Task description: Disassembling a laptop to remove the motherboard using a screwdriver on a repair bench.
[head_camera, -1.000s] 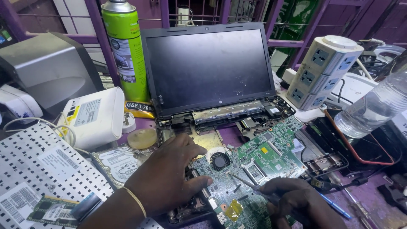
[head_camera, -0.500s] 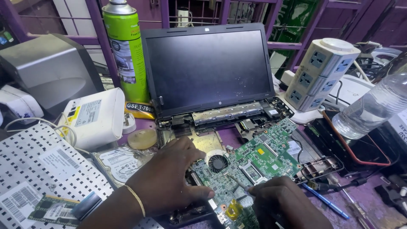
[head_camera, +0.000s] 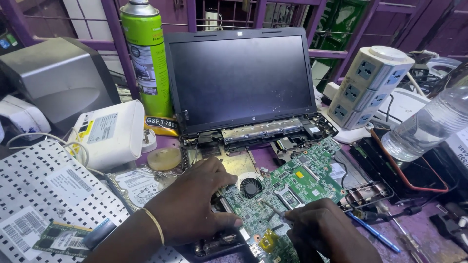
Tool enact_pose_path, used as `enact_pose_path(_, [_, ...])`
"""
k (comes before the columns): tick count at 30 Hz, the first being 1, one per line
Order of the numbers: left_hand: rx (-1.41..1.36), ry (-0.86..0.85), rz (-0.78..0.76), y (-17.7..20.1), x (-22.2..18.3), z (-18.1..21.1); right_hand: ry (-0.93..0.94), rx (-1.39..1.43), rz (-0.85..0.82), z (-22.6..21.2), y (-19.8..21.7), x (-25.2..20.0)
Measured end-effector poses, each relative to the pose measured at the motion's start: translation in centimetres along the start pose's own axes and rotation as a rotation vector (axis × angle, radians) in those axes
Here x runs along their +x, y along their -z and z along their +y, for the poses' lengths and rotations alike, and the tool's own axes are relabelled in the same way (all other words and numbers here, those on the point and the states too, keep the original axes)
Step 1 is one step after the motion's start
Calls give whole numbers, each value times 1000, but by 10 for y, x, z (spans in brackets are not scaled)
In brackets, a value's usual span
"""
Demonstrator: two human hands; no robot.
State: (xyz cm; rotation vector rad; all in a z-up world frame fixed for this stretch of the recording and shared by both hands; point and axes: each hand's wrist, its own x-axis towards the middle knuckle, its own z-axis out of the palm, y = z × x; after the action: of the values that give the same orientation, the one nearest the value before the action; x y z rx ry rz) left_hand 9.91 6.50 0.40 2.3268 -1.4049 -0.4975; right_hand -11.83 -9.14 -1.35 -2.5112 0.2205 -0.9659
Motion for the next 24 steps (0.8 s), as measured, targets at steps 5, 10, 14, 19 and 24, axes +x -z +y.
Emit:
enact_pose_path(5, [-12,-23,16,0,0,-2,147,50,-117,28,-4,0])
enact_pose_path(10, [-18,26,-24,5,-2,3,253,54,-138,50,-8,-2])
enact_pose_path(14, [-33,76,-51,9,-4,9,126,80,-123,19,-2,2])
enact_pose_path(19, [-23,26,-4,2,0,1,229,93,-107,41,-4,3])
enact_pose_path(24, [-32,72,-46,8,-3,7,128,85,-382,78,-10,19])
